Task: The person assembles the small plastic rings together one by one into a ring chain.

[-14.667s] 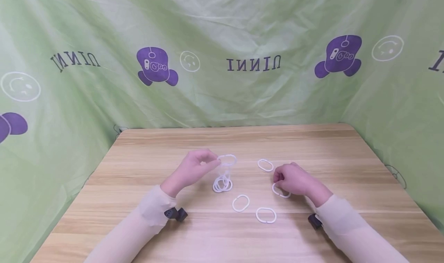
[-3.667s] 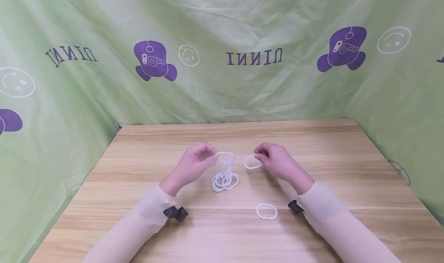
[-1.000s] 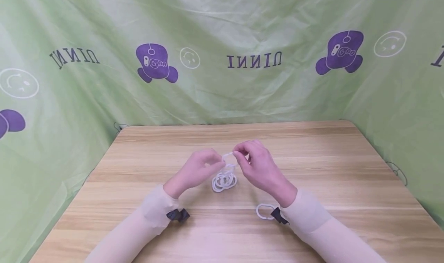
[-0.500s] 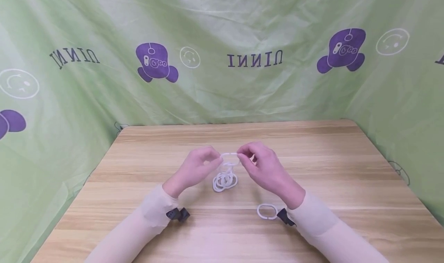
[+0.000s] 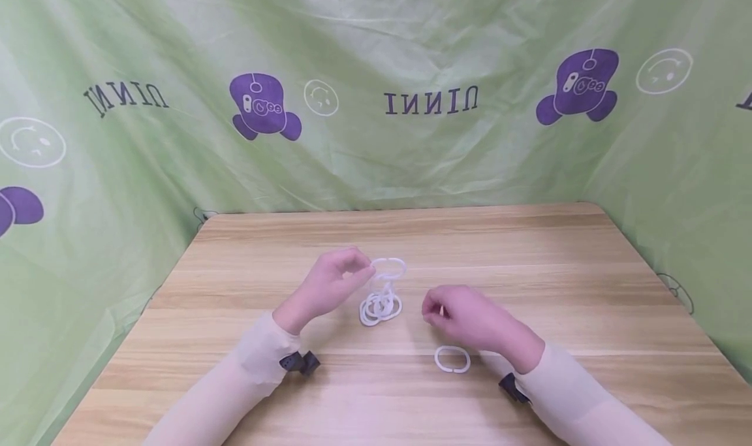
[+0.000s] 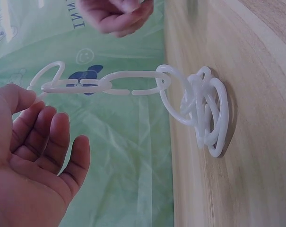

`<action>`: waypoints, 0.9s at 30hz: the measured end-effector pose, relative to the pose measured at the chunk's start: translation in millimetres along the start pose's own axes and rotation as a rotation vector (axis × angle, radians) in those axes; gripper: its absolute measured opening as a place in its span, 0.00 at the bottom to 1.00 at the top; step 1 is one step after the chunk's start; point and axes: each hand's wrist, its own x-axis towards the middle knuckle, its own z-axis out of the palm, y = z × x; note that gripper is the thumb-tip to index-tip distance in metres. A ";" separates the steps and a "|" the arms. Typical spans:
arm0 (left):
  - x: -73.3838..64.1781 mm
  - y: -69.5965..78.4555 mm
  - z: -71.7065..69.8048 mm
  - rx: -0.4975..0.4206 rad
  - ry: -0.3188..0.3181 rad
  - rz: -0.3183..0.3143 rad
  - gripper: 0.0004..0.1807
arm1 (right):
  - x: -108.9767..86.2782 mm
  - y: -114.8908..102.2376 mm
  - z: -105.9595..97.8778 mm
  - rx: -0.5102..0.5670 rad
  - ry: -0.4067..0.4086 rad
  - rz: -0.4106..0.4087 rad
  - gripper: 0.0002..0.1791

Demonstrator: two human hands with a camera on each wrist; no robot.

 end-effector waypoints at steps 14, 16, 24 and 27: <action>-0.9 3.2 3.4 0.005 -0.013 -0.029 0.04 | -8.9 6.4 16.3 -0.018 -0.264 -0.007 0.11; -1.2 3.1 3.5 0.003 -0.013 -0.030 0.04 | -8.7 6.6 18.8 -0.020 -0.279 -0.012 0.12; -0.9 -0.5 2.4 0.012 -0.025 -0.011 0.02 | -7.9 5.9 22.0 -0.103 -0.262 -0.045 0.15; -1.5 -1.8 1.8 0.012 -0.027 -0.009 0.02 | -6.5 5.9 22.1 -0.105 -0.223 -0.041 0.15</action>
